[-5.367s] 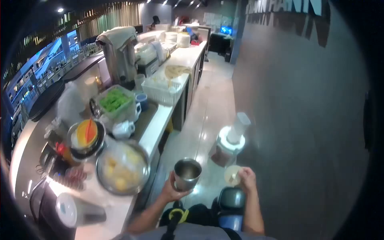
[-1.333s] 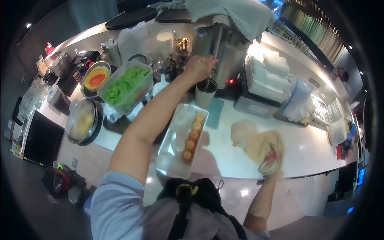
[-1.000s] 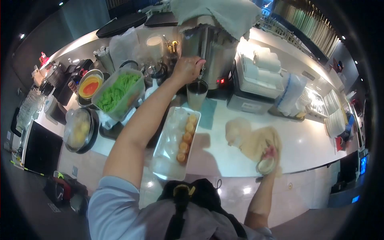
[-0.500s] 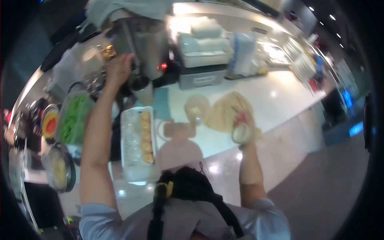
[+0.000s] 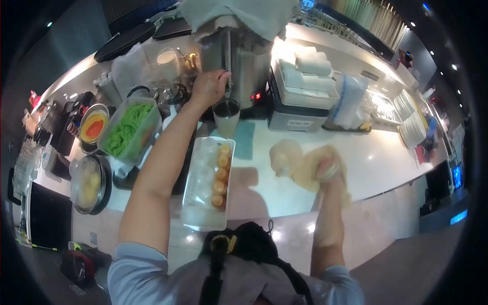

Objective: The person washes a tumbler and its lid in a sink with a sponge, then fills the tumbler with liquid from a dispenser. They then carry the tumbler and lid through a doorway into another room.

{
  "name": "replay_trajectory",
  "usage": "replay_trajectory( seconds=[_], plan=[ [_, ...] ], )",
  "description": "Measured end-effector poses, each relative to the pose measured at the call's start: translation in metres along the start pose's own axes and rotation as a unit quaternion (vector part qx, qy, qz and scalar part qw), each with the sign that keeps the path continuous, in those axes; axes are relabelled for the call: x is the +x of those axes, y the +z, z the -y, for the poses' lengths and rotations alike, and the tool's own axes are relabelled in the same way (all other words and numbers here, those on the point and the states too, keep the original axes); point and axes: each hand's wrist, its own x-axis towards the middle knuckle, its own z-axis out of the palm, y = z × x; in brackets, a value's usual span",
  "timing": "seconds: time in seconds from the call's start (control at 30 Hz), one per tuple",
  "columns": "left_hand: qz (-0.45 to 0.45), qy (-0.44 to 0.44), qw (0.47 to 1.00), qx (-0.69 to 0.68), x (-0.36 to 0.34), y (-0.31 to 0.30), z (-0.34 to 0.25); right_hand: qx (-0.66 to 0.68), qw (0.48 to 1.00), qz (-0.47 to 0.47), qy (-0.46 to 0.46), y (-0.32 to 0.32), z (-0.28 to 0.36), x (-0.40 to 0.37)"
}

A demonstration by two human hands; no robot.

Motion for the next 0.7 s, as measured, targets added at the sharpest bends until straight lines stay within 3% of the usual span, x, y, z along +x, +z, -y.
replay_trajectory(
  seconds=[0.07, 0.13, 0.2, 0.27, 0.37, 0.57, 0.67, 0.7],
  plan=[
    [-0.009, -0.005, 1.000, 0.005, 0.000, 0.000, -0.002, 0.234, 0.968, 0.031, 0.086, 0.002, -0.015, -0.001],
    [-0.010, -0.008, 1.000, -0.003, -0.001, -0.002, -0.003, 0.453, 0.872, 0.057, 0.174, 0.008, -0.028, -0.006],
    [-0.024, -0.003, 1.000, -0.020, -0.002, 0.002, 0.000, 0.565, 0.785, 0.024, 0.253, 0.013, -0.011, -0.012],
    [-0.030, 0.000, 0.999, -0.036, -0.001, 0.004, 0.004, 0.585, 0.742, -0.059, 0.322, 0.017, 0.043, -0.017],
    [-0.027, 0.004, 0.999, -0.047, 0.000, 0.005, 0.005, 0.616, 0.734, 0.011, 0.286, 0.016, 0.031, -0.015],
    [-0.017, 0.004, 0.999, -0.037, 0.001, 0.004, 0.005, 0.586, 0.734, -0.062, 0.338, 0.016, 0.051, -0.018],
    [-0.016, -0.003, 0.999, -0.046, 0.000, 0.003, 0.003, 0.625, 0.709, -0.036, 0.325, 0.016, 0.038, -0.016],
    [-0.010, -0.011, 0.999, -0.038, 0.000, 0.001, 0.001, 0.603, 0.733, -0.033, 0.312, 0.016, 0.031, -0.016]
  ],
)
